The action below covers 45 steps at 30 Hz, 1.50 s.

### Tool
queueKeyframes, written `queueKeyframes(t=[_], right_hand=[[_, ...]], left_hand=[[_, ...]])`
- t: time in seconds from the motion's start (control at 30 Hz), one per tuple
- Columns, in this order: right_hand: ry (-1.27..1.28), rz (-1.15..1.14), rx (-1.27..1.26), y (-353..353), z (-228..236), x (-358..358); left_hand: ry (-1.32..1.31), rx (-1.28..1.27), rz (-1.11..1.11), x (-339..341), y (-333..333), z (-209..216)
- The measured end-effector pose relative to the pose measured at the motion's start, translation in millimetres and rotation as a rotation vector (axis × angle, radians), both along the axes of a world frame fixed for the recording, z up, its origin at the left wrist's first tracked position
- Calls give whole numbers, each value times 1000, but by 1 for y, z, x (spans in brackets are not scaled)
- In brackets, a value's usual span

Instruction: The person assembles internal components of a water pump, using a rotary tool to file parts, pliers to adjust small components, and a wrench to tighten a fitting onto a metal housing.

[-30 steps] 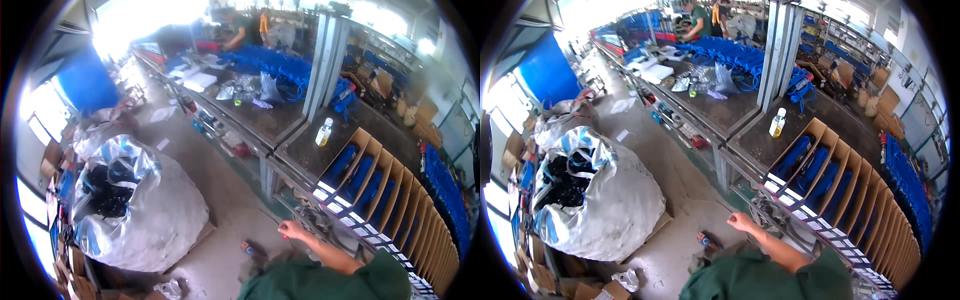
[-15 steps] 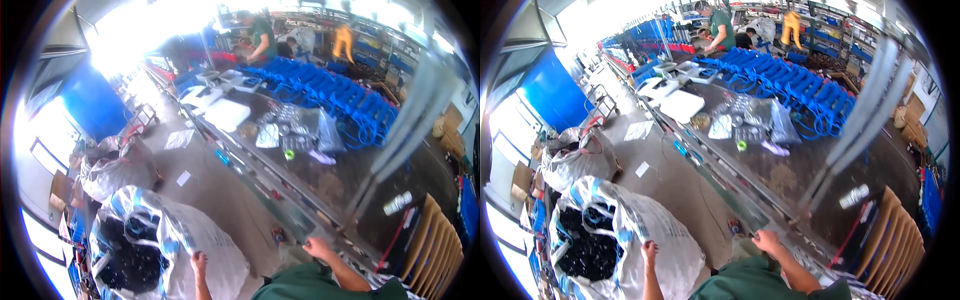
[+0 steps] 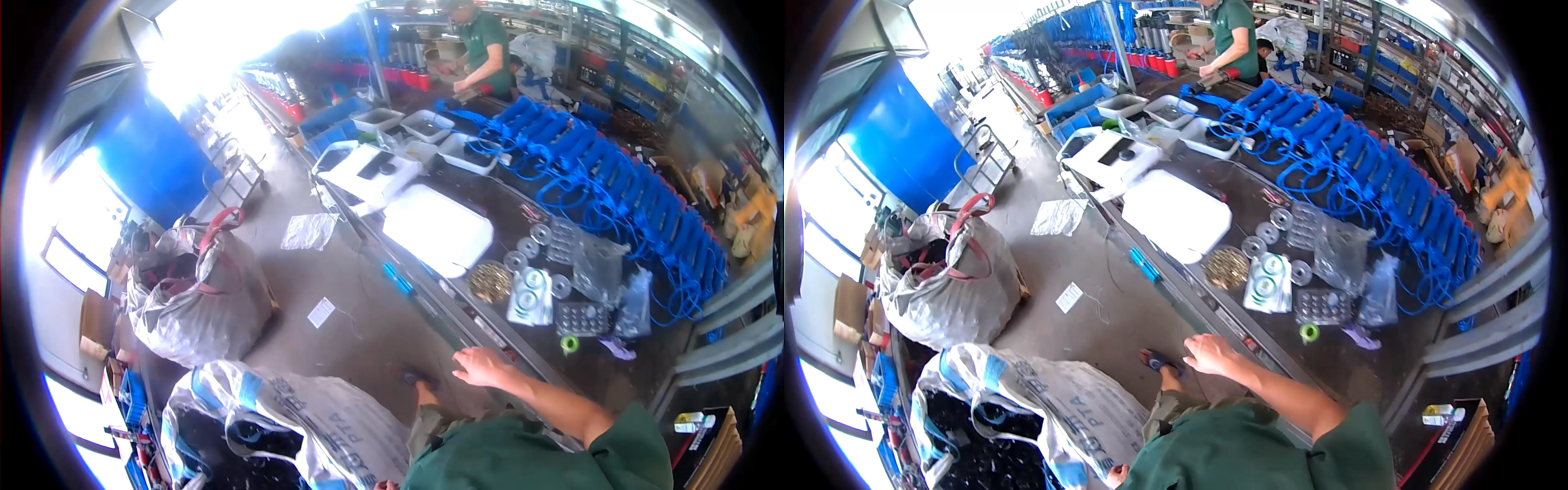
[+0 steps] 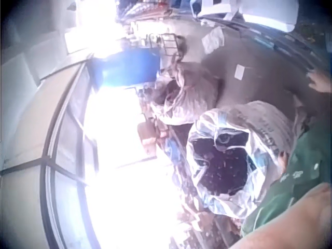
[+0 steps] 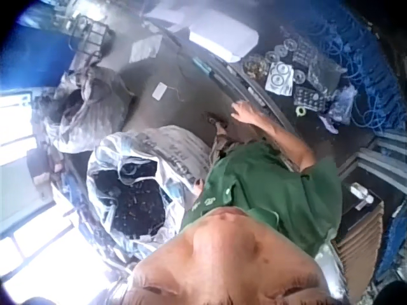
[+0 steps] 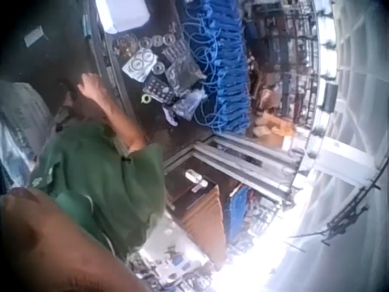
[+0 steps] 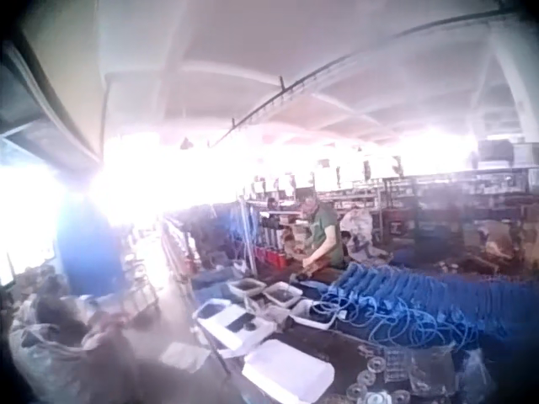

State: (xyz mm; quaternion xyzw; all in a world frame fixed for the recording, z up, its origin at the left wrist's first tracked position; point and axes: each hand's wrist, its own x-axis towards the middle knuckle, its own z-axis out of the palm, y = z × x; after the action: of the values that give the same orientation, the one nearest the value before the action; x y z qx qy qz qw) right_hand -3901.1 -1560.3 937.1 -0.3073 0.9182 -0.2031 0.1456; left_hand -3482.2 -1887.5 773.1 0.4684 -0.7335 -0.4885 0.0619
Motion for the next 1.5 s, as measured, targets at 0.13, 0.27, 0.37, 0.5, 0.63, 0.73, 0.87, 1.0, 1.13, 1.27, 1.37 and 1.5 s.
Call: queueKeyframes(t=[0.13, 0.27, 0.37, 0.5, 0.63, 0.73, 0.87, 1.0, 1.13, 1.27, 1.37, 1.5], right_hand=[[-170, -148, 20, -75, -10, -63], [-235, -148, -10, -147, -3, -141], [-137, -210, -92, -169, 1, -205], [-108, -422, -190, -219, 30, -298], [-7, -487, -310, -281, 40, -399], [-60, -296, -238, -367, 70, -504], [53, -239, -311, -422, 61, -610], [58, -84, -240, -509, 87, -700], [4, -229, -290, -524, 78, -735], [-130, -206, -81, -584, 49, -759], [-237, -220, 94, -620, 46, -765], [-194, -289, 28, -672, 28, -803]], left_hand=[[-1, 237, 36, -156, -131, -5], [93, 209, -59, -351, -275, 9], [23, 58, -238, -493, -331, 49], [48, 139, -373, -619, -403, 72], [67, 12, -454, -686, -475, 29], [-118, -44, -464, -634, -556, -23], [-429, 114, -487, -656, -532, -26], [-484, 194, -299, -693, -568, 5], [-547, 265, -254, -745, -609, 7], [-609, 325, -130, -777, -715, -1], [-410, 488, -67, -861, -794, -18], [-169, 288, -56, -1003, -876, -18]])
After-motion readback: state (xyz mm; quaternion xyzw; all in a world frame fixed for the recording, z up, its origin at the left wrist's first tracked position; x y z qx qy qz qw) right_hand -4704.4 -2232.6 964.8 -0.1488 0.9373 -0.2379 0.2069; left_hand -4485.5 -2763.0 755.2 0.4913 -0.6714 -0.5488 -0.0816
